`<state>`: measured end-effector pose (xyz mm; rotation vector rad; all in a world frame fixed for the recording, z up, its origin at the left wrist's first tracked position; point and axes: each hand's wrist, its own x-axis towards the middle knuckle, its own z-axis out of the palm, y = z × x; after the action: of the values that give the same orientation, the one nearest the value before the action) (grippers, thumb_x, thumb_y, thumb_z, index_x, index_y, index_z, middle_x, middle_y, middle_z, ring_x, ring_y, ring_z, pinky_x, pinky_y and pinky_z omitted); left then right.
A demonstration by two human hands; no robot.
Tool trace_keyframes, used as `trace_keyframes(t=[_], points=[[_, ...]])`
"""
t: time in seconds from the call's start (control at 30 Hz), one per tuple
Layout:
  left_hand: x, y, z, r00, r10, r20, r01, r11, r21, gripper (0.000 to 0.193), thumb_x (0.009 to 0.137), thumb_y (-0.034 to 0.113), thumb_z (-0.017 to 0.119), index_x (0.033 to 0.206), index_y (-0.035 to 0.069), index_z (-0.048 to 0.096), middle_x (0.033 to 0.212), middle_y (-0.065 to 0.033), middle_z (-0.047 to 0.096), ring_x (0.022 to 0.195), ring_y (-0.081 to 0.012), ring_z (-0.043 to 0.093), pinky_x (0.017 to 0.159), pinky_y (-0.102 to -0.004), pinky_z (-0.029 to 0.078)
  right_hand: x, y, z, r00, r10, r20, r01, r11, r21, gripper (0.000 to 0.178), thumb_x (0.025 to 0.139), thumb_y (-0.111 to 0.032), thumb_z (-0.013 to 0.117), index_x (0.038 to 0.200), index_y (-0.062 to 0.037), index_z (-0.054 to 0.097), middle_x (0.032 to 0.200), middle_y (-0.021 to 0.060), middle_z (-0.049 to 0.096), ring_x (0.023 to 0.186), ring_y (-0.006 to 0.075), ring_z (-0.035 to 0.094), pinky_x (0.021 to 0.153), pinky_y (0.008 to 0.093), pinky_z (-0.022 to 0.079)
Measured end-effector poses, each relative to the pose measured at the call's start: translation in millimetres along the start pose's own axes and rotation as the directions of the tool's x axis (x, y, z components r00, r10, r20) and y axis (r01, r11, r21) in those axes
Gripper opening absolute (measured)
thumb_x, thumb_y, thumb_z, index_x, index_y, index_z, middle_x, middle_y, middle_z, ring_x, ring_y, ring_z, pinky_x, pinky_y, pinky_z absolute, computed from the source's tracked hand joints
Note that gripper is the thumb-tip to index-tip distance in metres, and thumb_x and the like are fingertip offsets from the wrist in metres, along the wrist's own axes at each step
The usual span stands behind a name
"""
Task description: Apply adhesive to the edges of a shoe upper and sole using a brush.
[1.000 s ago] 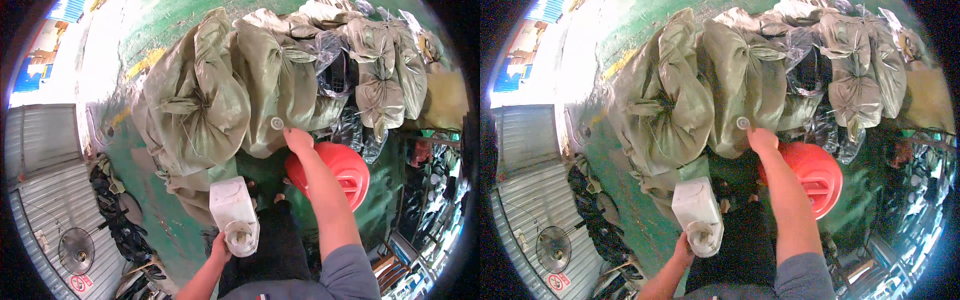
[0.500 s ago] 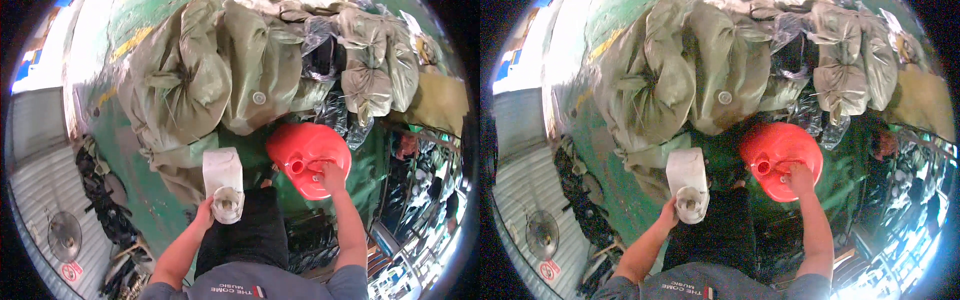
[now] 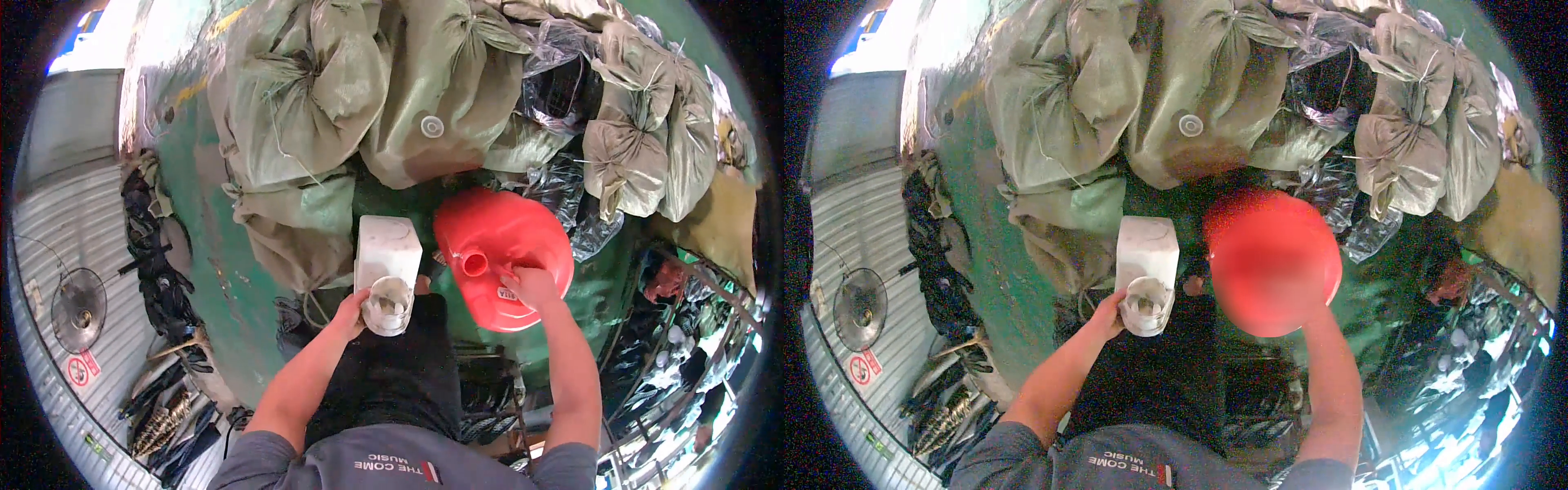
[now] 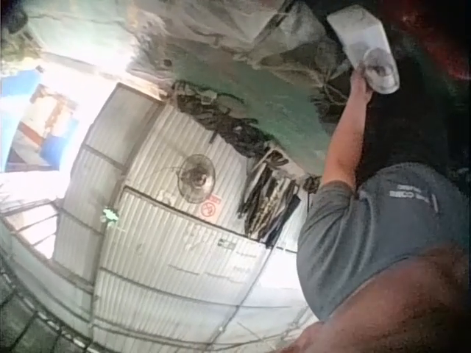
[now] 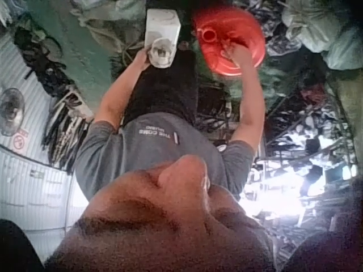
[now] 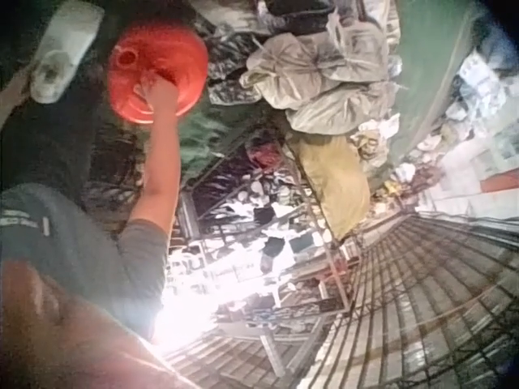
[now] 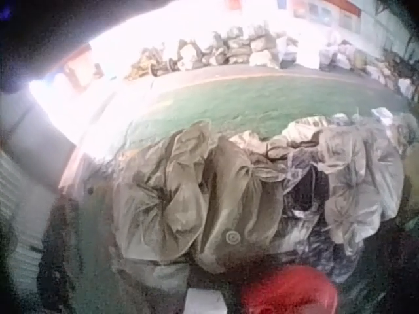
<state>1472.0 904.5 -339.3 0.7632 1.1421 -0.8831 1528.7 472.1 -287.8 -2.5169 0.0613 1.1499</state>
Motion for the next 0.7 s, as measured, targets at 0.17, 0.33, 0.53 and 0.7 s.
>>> trace_keyframes(t=[0.17, 0.33, 0.53, 0.7], points=[[23.3, -16.9, 0.7, 0.995, 0.065, -0.077, -0.059, 0.995, 0.076, 0.046, 0.093, 0.027, 0.061, 0.129, 0.001, 0.049, 0.119, -0.0105, 0.063, 0.107, -0.0246, 0.063, 0.089, -0.0390, 0.052, -15.8, 2.2, 12.6, 0.998, 0.058, 0.028, -0.056, 0.996, -0.076, 0.045, 0.092, -0.049, 0.055, 0.088, -0.0063, 0.066, 0.081, 0.0178, 0.068, 0.079, 0.0375, 0.067, 0.072, 0.0490, 0.051], [44.2, -11.8, 13.9, 0.971, 0.162, -0.174, -0.134, 0.978, 0.160, 0.055, 0.090, 0.024, 0.067, 0.132, -0.001, 0.043, 0.118, -0.0131, 0.061, 0.107, -0.0246, 0.061, 0.091, -0.0398, 0.050, -29.0, -19.3, 6.1, 0.982, 0.182, 0.046, -0.176, 0.977, -0.122, 0.044, 0.094, -0.048, 0.053, 0.089, -0.0062, 0.065, 0.079, 0.0182, 0.068, 0.077, 0.0385, 0.067, 0.072, 0.0488, 0.052], [82.5, -9.6, 18.4, 0.978, 0.201, -0.056, -0.194, 0.975, 0.111, 0.065, 0.086, 0.024, 0.070, 0.134, -0.006, 0.038, 0.122, -0.0161, 0.058, 0.110, -0.0263, 0.059, 0.095, -0.0388, 0.047, -26.4, -30.4, 16.7, 0.964, 0.259, 0.066, -0.239, 0.945, -0.223, 0.043, 0.094, -0.047, 0.052, 0.092, -0.0064, 0.064, 0.078, 0.0195, 0.068, 0.076, 0.0385, 0.067, 0.070, 0.0501, 0.052], [110.1, -8.4, 15.1, 0.975, 0.211, -0.074, -0.198, 0.969, 0.151, 0.060, 0.084, 0.026, 0.072, 0.126, -0.007, 0.044, 0.122, -0.0174, 0.057, 0.109, -0.0259, 0.059, 0.093, -0.0389, 0.047, -25.0, -47.1, 34.8, 0.961, 0.244, 0.132, -0.203, 0.942, -0.268, 0.042, 0.094, -0.046, 0.053, 0.094, -0.0059, 0.064, 0.075, 0.0204, 0.067, 0.074, 0.0392, 0.067, 0.067, 0.0502, 0.053]])
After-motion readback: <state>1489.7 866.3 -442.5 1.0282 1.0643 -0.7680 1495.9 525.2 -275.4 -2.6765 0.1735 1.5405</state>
